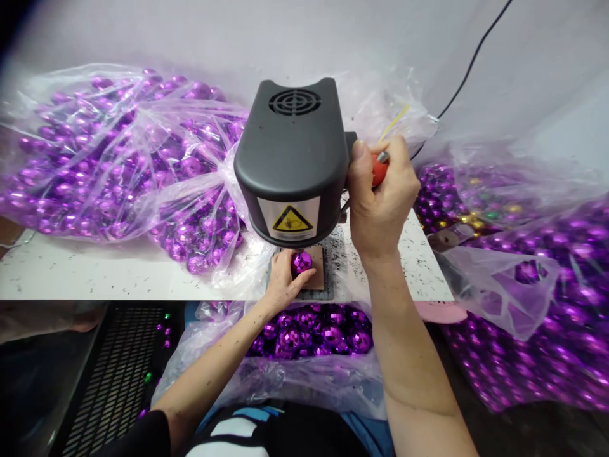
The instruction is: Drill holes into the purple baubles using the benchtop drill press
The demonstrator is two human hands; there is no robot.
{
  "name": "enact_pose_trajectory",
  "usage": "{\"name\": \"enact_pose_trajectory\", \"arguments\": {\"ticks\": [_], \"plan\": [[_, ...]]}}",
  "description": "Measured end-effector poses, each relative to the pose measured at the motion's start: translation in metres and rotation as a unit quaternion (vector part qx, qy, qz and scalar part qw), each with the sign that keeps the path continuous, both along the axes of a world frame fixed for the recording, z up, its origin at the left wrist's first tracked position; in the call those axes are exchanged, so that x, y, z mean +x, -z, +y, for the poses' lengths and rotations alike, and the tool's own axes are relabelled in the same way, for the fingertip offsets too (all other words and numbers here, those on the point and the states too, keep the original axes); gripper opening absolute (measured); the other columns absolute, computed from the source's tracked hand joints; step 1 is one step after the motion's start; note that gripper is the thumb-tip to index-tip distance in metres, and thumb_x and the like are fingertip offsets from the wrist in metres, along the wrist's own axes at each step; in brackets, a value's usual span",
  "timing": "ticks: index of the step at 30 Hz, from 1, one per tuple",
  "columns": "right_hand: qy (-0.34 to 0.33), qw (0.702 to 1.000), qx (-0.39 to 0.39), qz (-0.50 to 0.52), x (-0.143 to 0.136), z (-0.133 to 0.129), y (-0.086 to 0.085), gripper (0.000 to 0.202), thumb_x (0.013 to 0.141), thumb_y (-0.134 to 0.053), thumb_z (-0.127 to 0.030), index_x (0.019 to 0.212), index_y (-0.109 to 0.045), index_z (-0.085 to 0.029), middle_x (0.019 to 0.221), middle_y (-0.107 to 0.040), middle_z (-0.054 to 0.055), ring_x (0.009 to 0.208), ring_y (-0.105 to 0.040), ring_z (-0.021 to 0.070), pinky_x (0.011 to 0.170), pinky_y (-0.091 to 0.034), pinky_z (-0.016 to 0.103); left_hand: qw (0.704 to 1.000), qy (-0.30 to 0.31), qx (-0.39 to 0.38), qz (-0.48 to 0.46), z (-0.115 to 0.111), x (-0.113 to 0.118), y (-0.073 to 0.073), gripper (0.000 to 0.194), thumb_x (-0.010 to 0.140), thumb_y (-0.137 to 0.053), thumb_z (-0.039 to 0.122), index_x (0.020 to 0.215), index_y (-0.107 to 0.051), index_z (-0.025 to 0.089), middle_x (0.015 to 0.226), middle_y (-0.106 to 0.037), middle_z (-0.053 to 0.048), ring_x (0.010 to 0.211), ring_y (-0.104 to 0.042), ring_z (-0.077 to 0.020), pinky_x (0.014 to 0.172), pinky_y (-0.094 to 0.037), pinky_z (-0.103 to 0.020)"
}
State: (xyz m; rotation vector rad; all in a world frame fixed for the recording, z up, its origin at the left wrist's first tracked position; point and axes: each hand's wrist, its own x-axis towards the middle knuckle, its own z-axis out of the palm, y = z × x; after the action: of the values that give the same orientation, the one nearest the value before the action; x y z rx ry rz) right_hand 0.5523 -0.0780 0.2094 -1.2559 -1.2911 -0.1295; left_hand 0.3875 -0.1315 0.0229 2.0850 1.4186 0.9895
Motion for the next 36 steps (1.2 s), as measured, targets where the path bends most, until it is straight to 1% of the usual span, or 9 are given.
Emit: {"name": "enact_pose_trajectory", "arguments": {"ticks": [3,6,10,12,15,18,22,28,36], "plan": [[0.0,1.0,0.002,-0.02,0.001,-0.006,-0.001,0.04,0.099,-0.047,-0.049,0.078,-0.051,-0.015,0.062,-0.036,-0.007,0.06,-0.034,0.0032,0.06,-0.031,0.02,1.0,-0.012,0.019,-0.001,0.001,0.003,0.003,0.038,0.092,-0.069,0.033,0.124,-0.052,0.02,0.117,-0.066,-0.009,0.115,-0.058,-0.0268,0.11,-0.037,-0.047],[0.026,0.998,0.034,-0.056,0.002,-0.019,0.008,0.04,0.1,-0.047,-0.046,0.079,-0.055,-0.014,0.062,-0.037,-0.007,0.057,-0.033,0.0019,0.058,-0.029,0.02,0.999,-0.007,0.038,0.01,0.002,0.003,0.005,0.04,0.093,-0.067,0.033,0.126,-0.05,0.019,0.12,-0.065,-0.01,0.119,-0.057,-0.0274,0.114,-0.033,-0.049],[0.034,0.985,0.141,-0.09,0.003,-0.043,0.033,0.021,0.097,-0.057,-0.032,0.086,-0.06,-0.015,0.071,-0.051,-0.005,0.06,-0.045,0.0007,0.061,-0.034,0.019,0.999,-0.009,0.041,0.025,0.002,0.001,0.005,0.04,0.093,-0.066,0.037,0.126,-0.051,0.02,0.123,-0.064,-0.011,0.12,-0.056,-0.0276,0.111,-0.037,-0.047],[0.006,0.985,0.15,-0.09,0.002,-0.054,0.046,0.017,0.095,-0.057,-0.032,0.088,-0.06,-0.016,0.069,-0.053,-0.005,0.058,-0.048,0.0029,0.06,-0.036,0.021,0.999,-0.006,0.041,0.026,0.002,0.001,0.004,0.041,0.093,-0.066,0.036,0.127,-0.05,0.02,0.125,-0.063,-0.011,0.121,-0.055,-0.0277,0.112,-0.036,-0.047],[-0.033,0.986,0.129,-0.096,0.002,-0.066,0.063,0.011,0.094,-0.057,-0.029,0.088,-0.06,-0.019,0.065,-0.055,-0.004,0.055,-0.051,0.0069,0.057,-0.038,0.024,0.999,-0.003,0.04,0.022,0.002,0.001,0.004,0.041,0.093,-0.066,0.036,0.128,-0.05,0.02,0.128,-0.062,-0.012,0.123,-0.054,-0.0279,0.114,-0.035,-0.047],[-0.037,0.983,0.142,-0.108,0.005,-0.069,0.077,0.007,0.092,-0.058,-0.026,0.091,-0.059,-0.02,0.067,-0.057,-0.002,0.059,-0.055,0.0096,0.06,-0.044,0.026,0.999,-0.006,0.037,0.021,0.001,0.002,0.004,0.038,0.094,-0.065,0.036,0.126,-0.051,0.02,0.128,-0.062,-0.011,0.122,-0.055,-0.0276,0.113,-0.035,-0.047],[-0.04,0.979,0.166,-0.113,0.006,-0.066,0.09,0.011,0.092,-0.057,-0.027,0.096,-0.058,-0.017,0.066,-0.057,-0.002,0.059,-0.056,0.01,0.06,-0.047,0.028,0.999,-0.001,0.041,0.014,0.001,0.002,0.003,0.038,0.094,-0.065,0.036,0.125,-0.051,0.019,0.128,-0.062,-0.012,0.121,-0.055,-0.0272,0.112,-0.036,-0.046],[-0.028,0.986,0.157,-0.048,-0.003,-0.068,0.1,0.012,0.091,-0.057,-0.028,0.089,-0.057,-0.016,0.065,-0.053,-0.004,0.054,-0.054,0.0075,0.054,-0.044,0.024,0.999,-0.006,0.035,0.021,0.002,0.002,0.003,0.042,0.092,-0.068,0.035,0.127,-0.05,0.02,0.13,-0.061,-0.012,0.123,-0.054,-0.0278,0.113,-0.035,-0.046],[-0.032,0.986,0.158,-0.036,-0.006,-0.07,0.114,0.014,0.091,-0.056,-0.026,0.103,-0.059,-0.02,0.07,-0.055,-0.003,0.058,-0.054,0.0103,0.061,-0.045,0.03,0.999,-0.011,0.037,0.014,0.002,0.003,0.005,0.04,0.092,-0.069,0.034,0.125,-0.05,0.02,0.126,-0.063,-0.011,0.121,-0.055,-0.0282,0.113,-0.034,-0.047]]}}
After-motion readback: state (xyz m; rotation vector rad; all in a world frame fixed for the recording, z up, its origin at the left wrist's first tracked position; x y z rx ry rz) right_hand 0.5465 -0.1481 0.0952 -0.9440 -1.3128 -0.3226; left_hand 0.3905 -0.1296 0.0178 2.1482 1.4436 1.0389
